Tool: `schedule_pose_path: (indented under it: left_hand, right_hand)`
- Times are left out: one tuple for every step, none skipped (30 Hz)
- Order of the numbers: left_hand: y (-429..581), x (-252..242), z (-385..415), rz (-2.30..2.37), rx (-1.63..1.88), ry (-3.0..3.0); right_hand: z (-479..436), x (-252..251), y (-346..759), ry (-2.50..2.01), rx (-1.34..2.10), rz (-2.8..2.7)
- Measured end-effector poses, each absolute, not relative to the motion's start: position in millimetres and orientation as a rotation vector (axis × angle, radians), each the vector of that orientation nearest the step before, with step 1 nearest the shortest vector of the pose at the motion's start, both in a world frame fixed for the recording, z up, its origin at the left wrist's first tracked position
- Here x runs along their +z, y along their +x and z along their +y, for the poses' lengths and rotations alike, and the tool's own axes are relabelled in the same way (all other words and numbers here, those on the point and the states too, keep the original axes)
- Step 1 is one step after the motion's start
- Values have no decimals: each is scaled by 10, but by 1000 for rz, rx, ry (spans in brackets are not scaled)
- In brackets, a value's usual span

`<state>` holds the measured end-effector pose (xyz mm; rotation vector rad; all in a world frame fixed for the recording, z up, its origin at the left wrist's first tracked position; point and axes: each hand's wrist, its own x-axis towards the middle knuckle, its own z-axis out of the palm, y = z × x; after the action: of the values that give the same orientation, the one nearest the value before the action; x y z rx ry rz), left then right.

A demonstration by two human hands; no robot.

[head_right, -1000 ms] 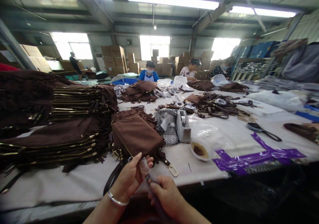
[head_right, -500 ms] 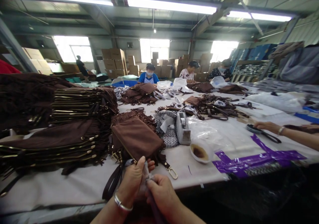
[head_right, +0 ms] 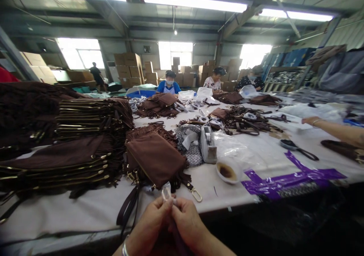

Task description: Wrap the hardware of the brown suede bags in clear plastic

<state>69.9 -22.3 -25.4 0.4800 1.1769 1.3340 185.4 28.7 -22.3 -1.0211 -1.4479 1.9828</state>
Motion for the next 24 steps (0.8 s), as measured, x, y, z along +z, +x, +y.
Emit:
schedule_pose_path:
  left_hand:
    - [727, -263, -221, 1190, 1339, 477]
    - [749, -261, -206, 1199, 1351, 463]
    - [765, -249, -181, 1209, 1375, 433]
    - [774, -229, -148, 1221, 1411, 387]
    - [776, -205, -109, 1231, 1455, 327]
    - [774, -179, -67, 1238, 1499, 263]
    - [768, -156, -26, 1240, 1537, 207]
    - [760, -139, 13, 1236, 1560, 167]
    - [750, -129, 47, 1230, 1568, 144]
    - [735, -127, 75, 1219, 1559, 139]
    - [716, -131, 97, 1203, 1539, 151]
    - [689, -140, 112, 1185, 1516, 174]
    - [655, -150, 120, 1169, 1494, 204]
    - [612, -157, 122, 1163, 1476, 238]
    - [565, -158, 117, 1170, 1463, 273]
    - [518, -151, 103, 1185, 1454, 308]
    - [474, -136, 79, 1200, 1451, 336]
    - [441, -116, 45, 1206, 1453, 354]
    - [421, -93, 0, 1199, 1448, 368]
    - [416, -75, -54, 1186, 1437, 381]
    - [425, -64, -111, 1168, 1419, 398]
    - [443, -65, -167, 1163, 1398, 415]
    - [466, -79, -217, 1179, 1375, 433]
    - [488, -104, -254, 1216, 1360, 451]
  right_hand:
    - [267, -222, 1846, -1029, 1979, -1465]
    - [247, -218, 1838, -1036, 1977, -1486]
    - [226, -212, 1831, -1039, 1981, -1508]
    - [207, -206, 1827, -1042, 1993, -1521]
    - [190, -201, 1826, -1046, 2013, -1519]
    - [178, -198, 1826, -1051, 2034, -1504]
    - [170, -198, 1828, -1059, 2052, -1480]
    - [168, -200, 1831, -1070, 2060, -1458]
    - [170, -202, 1835, -1081, 2059, -1444]
    - [175, -204, 1839, -1089, 2055, -1439]
    - [180, -205, 1844, -1095, 2052, -1442]
    - [185, -205, 1850, -1099, 2050, -1447]
    - [187, -203, 1856, -1103, 2051, -1450]
    - [186, -201, 1863, -1107, 2057, -1445]
    - [182, -199, 1868, -1110, 2062, -1430]
    - [178, -198, 1874, -1110, 2066, -1410]
    - [174, -199, 1878, -1105, 2067, -1388]
    - [171, -201, 1880, -1095, 2067, -1365]
    - [170, -204, 1882, -1083, 2067, -1343]
    - [172, -208, 1881, -1070, 2067, -1328]
    - [175, -211, 1880, -1061, 2068, -1319]
    - [178, -214, 1877, -1056, 2073, -1314]
    - [180, -215, 1873, -1052, 2080, -1313]
    - [180, -216, 1868, -1047, 2088, -1316]
